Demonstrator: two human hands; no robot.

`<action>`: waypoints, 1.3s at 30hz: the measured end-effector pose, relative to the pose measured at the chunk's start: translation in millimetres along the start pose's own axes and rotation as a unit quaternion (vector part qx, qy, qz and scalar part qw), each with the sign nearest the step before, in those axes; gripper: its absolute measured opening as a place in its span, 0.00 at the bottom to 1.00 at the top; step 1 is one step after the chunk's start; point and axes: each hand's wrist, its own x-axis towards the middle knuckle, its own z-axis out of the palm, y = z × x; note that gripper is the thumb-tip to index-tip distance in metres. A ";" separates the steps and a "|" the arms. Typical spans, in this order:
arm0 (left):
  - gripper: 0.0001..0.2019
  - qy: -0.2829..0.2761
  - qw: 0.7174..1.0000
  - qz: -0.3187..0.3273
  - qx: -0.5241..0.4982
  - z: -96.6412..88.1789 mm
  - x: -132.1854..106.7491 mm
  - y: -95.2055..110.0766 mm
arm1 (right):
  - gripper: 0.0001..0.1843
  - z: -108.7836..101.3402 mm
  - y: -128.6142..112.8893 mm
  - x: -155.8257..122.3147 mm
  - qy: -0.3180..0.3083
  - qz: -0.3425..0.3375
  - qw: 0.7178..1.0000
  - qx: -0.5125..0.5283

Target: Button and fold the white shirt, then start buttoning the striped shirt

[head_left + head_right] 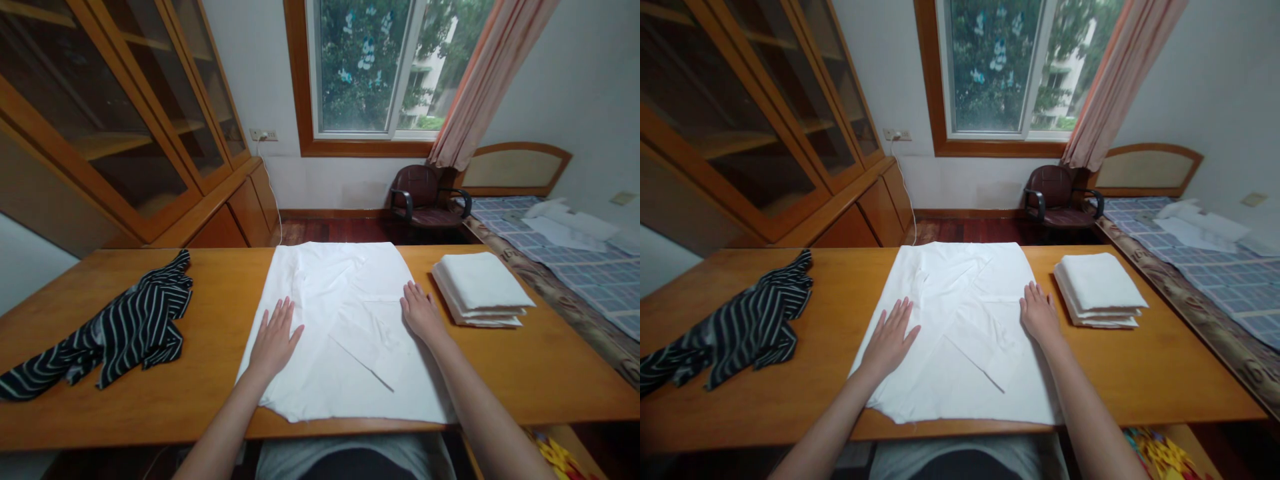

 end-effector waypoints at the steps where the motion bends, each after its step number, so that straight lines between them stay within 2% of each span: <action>1: 0.32 -0.004 1.000 -0.001 0.000 -0.8 -0.3 -1.2 | 0.29 -1.4 -5.2 1.4 0.008 0.000 1.000 0.006; 5: 0.32 -0.015 1.000 -0.002 -0.001 -2.6 -2.3 -8.6 | 0.29 -3.3 -34.6 5.3 0.030 -0.053 0.997 0.036; 8: 0.32 -0.010 1.000 0.000 -0.001 -1.8 -4.8 -16.3 | 0.29 0.5 -52.1 5.4 0.010 -0.108 0.993 0.051; 10: 0.32 -0.004 1.000 0.003 0.000 -0.7 -6.5 -20.8 | 0.29 4.1 -55.2 4.7 -0.003 -0.125 0.991 0.050; 15: 0.32 -0.001 1.000 0.006 0.004 0.7 -8.0 -24.5 | 0.30 7.9 -34.8 3.3 -0.003 -0.119 0.993 0.026; 20: 0.32 -0.010 1.000 0.003 0.005 -0.5 -7.4 -24.0 | 0.29 4.2 -3.5 0.9 0.007 -0.074 0.997 0.014; 24: 0.32 -0.011 1.000 0.003 0.003 -0.9 -8.0 -24.1 | 0.28 2.5 12.1 -1.5 0.015 -0.047 0.999 0.005; 35: 0.32 -0.015 1.000 -0.002 -0.012 -1.8 -11.7 -25.9 | 0.26 4.0 19.0 -4.8 0.036 -0.048 0.998 0.022; 39: 0.31 -0.029 0.997 -0.006 -0.066 -0.4 -13.9 -33.5 | 0.26 5.6 21.5 -5.3 0.045 -0.056 0.996 0.045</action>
